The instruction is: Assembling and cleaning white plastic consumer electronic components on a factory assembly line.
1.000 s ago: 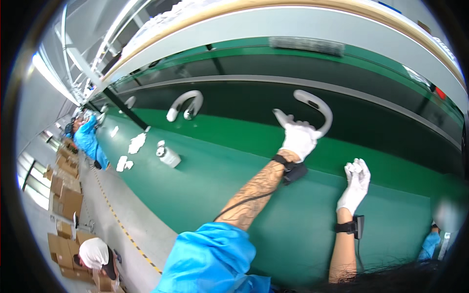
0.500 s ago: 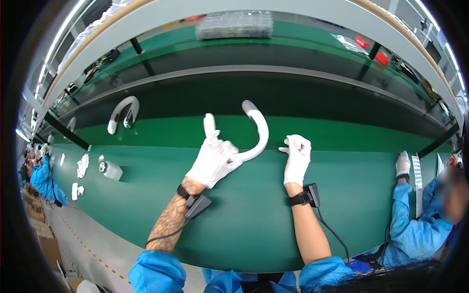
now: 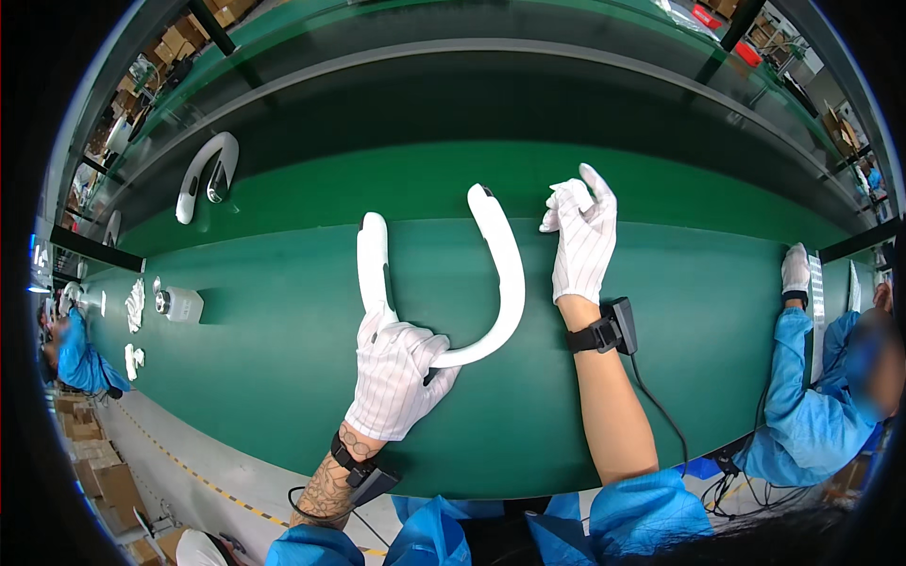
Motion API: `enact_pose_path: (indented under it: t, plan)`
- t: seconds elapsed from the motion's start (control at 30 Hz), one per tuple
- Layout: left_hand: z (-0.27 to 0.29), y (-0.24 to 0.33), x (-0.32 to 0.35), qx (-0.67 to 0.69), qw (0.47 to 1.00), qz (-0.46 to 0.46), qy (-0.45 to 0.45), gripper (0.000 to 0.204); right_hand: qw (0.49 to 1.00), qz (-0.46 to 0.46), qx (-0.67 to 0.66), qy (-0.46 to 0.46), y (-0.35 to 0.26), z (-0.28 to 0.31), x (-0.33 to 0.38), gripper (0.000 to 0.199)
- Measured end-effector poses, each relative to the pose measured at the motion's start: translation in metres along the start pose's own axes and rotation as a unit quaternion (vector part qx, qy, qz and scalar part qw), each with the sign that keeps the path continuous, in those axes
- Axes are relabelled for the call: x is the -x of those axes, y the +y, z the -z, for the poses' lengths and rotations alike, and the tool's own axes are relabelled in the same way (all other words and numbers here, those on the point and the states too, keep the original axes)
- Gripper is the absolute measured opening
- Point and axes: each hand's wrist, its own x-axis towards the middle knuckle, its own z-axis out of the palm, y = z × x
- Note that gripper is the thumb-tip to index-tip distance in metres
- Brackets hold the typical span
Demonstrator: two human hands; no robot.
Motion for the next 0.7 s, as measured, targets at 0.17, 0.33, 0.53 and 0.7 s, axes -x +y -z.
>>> enact_pose_path:
  t: [0.17,0.33,0.53,0.7]
  plan:
    - [0.001,-0.001,0.004,-0.003,1.000,-0.021,0.015,0.047,0.999,-0.013,0.035,-0.023,0.009,0.007,0.002,0.028]
    - [0.015,-0.003,0.008,0.055,0.998,0.031,-0.028,0.058,0.997,0.019,0.068,-0.041,0.011,0.006,0.005,0.024]
    - [0.008,-0.006,0.015,0.114,0.987,0.112,0.010,0.067,0.992,-0.006,0.116,-0.039,0.004,0.001,0.006,0.021]
    - [0.011,-0.022,0.024,0.099,0.973,0.180,0.110,0.078,0.986,-0.002,0.162,-0.047,0.000,0.004,0.005,0.022]
